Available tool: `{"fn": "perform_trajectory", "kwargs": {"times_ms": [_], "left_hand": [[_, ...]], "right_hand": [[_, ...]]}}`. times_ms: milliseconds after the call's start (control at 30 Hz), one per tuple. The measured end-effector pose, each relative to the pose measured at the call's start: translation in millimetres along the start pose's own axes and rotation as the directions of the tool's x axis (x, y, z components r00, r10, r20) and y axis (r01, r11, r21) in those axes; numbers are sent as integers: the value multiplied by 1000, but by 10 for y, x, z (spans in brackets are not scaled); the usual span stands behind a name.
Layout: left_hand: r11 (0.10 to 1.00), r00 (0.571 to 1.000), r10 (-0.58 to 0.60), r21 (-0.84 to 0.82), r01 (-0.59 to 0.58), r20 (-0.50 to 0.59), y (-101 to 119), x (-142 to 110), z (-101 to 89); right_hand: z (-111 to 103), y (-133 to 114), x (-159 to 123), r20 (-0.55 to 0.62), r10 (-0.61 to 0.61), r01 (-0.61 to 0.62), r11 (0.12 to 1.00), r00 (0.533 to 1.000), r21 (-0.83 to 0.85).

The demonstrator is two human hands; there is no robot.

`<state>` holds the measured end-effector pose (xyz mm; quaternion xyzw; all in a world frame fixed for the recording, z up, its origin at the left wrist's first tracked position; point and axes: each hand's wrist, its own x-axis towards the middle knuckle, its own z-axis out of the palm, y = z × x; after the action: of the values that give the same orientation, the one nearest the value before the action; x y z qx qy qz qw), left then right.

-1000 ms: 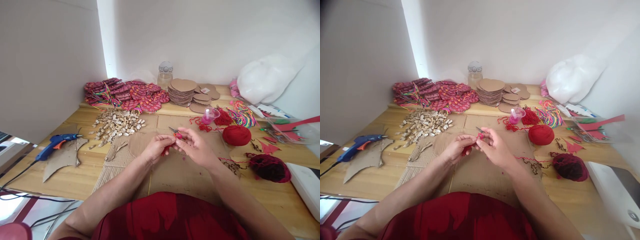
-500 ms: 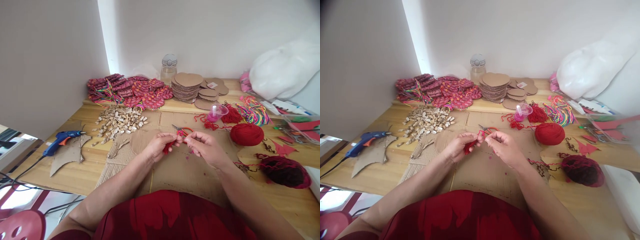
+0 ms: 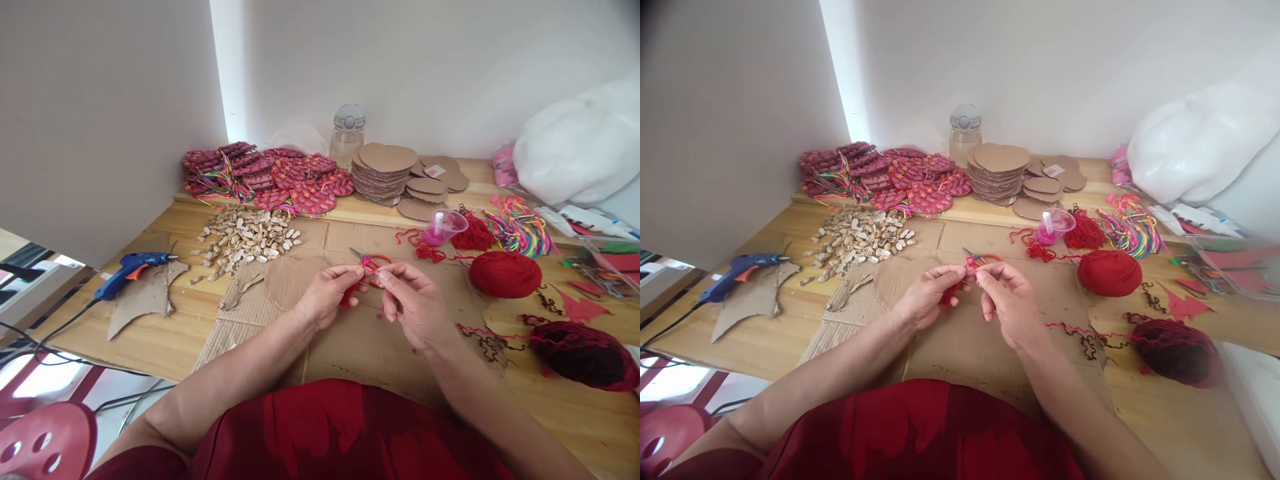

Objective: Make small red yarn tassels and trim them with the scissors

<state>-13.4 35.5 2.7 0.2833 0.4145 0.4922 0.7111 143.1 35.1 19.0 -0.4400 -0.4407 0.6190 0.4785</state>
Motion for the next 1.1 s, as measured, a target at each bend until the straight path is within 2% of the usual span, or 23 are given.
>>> {"fn": "perform_trajectory", "kwargs": {"times_ms": [133, 333, 500, 733, 933, 1033, 1100], "left_hand": [[996, 995, 83, 6, -84, 51, -38, -47, 49], [995, 994, 95, 27, -97, 52, -43, -57, 74], [992, 993, 114, 49, -115, 26, -86, -42, 73], [987, 988, 151, 45, -152, 17, -104, -32, 65], [989, 989, 145, 20, -144, -25, -90, -55, 92], [989, 987, 151, 10, -151, -53, -94, -67, 102], [990, 988, 141, 5, -141, -54, -98, -67, 102]], "right_hand": [[83, 21, -46, 67, 216, -225, 956, 974, 190], [94, 40, -49, 68, 308, -314, 902, 949, 295], [92, 57, -23, 88, 307, -320, 901, 947, 293], [88, 135, -22, 126, 324, -343, 921, 938, 184], [143, 185, -41, 83, 355, -361, 928, 931, 89], [142, 196, -40, 23, 299, -300, 954, 954, 13], [121, 204, -33, -19, 200, -201, 979, 980, -42]]}}
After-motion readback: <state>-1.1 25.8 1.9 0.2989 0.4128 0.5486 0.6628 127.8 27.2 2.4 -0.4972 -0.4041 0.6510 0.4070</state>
